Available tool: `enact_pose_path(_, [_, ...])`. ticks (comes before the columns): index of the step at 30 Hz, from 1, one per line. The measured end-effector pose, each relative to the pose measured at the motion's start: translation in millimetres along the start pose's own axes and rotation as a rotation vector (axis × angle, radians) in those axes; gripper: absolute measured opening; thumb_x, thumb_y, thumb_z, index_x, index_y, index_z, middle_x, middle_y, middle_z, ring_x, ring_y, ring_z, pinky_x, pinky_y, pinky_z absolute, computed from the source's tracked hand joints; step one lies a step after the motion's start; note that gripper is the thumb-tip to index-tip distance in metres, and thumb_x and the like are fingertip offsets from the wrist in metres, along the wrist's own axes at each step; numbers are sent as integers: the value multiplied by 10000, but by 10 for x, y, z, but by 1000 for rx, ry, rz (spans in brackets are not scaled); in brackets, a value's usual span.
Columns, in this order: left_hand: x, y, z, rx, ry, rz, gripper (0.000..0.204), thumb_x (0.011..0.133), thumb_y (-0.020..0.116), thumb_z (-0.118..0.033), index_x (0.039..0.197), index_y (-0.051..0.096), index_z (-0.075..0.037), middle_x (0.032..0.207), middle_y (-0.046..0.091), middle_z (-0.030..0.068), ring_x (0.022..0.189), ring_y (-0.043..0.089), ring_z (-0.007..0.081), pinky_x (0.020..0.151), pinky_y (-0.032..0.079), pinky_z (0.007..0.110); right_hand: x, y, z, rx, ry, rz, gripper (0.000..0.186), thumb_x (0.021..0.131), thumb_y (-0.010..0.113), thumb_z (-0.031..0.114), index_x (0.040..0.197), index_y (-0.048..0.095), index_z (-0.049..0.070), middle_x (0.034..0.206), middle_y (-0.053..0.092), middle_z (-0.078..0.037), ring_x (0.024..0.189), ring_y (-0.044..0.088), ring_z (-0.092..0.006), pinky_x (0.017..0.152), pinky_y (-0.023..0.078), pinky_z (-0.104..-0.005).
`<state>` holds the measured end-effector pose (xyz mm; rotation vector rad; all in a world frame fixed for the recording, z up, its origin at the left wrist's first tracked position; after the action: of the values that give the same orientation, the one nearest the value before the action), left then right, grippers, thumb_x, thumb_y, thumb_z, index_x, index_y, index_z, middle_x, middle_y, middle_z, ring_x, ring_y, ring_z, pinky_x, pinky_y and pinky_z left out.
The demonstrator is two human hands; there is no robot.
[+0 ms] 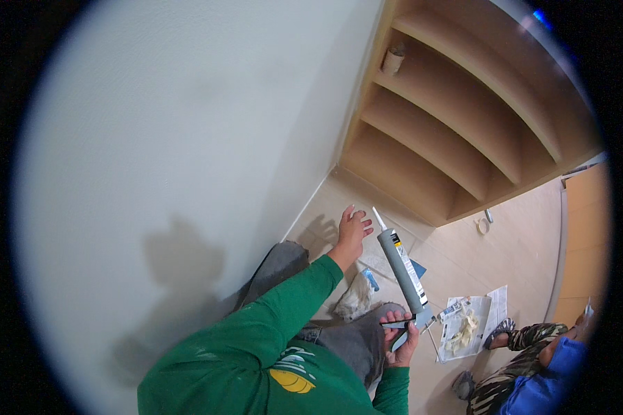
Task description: The person kneels by a wall-mounted wooden cabinet and applies sealant along the edge where the cabinet meets the wall using a caulking gun. They smooth the bead with a finger and wipe away excess with a cloth. The person then moves to a sink and rinses the cloth under running water.
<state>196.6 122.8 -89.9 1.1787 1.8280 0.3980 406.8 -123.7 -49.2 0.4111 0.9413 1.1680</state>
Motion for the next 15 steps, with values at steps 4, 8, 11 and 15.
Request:
enact_pose_path(4, [11, 146, -91, -167, 23, 104, 519, 1033, 524, -141, 1502, 303, -155, 1299, 577, 209, 1063, 660, 321, 910, 584, 460, 30, 79, 37, -12, 28, 77, 369, 922, 666, 304, 1189, 569, 69, 1158, 660, -185, 1171, 625, -373, 1040, 488, -577])
enact_pose_path(8, [-86, 303, -197, -243, 90, 185, 480, 1046, 517, -133, 1481, 314, -151, 1240, 608, 238, 1063, 690, 347, 912, 598, 456, 9, 203, -3, 74, 18, 117, 316, 932, 662, 280, 1163, 591, 77, 1077, 662, -120, 1056, 661, -318, 1020, 508, -550])
enact_pose_path(11, [-202, 410, -271, -231, 143, 216, 463, 1048, 523, -140, 1471, 333, -139, 1240, 611, 236, 1068, 687, 341, 931, 593, 450, 8, 277, -54, 58, -3, 57, 258, 932, 667, 310, 1058, 590, 99, 923, 616, -65, 928, 634, -280, 958, 506, -537])
enact_pose_path(15, [-234, 487, -403, -168, 140, 237, 406, 1034, 519, -130, 1427, 428, -81, 1283, 609, 234, 1168, 646, 365, 1003, 549, 476, 17, 359, -82, 49, 20, 18, 266, 972, 635, 381, 973, 572, 123, 807, 551, -20, 798, 585, -235, 865, 500, -510])
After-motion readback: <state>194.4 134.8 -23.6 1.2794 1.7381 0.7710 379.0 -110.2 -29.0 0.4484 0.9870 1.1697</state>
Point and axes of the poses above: each hand's wrist, its own x-axis towards the middle knuckle, its own y-axis out of the palm, z = x × y, the point moved 2 cm from there along x, towards the middle knuckle
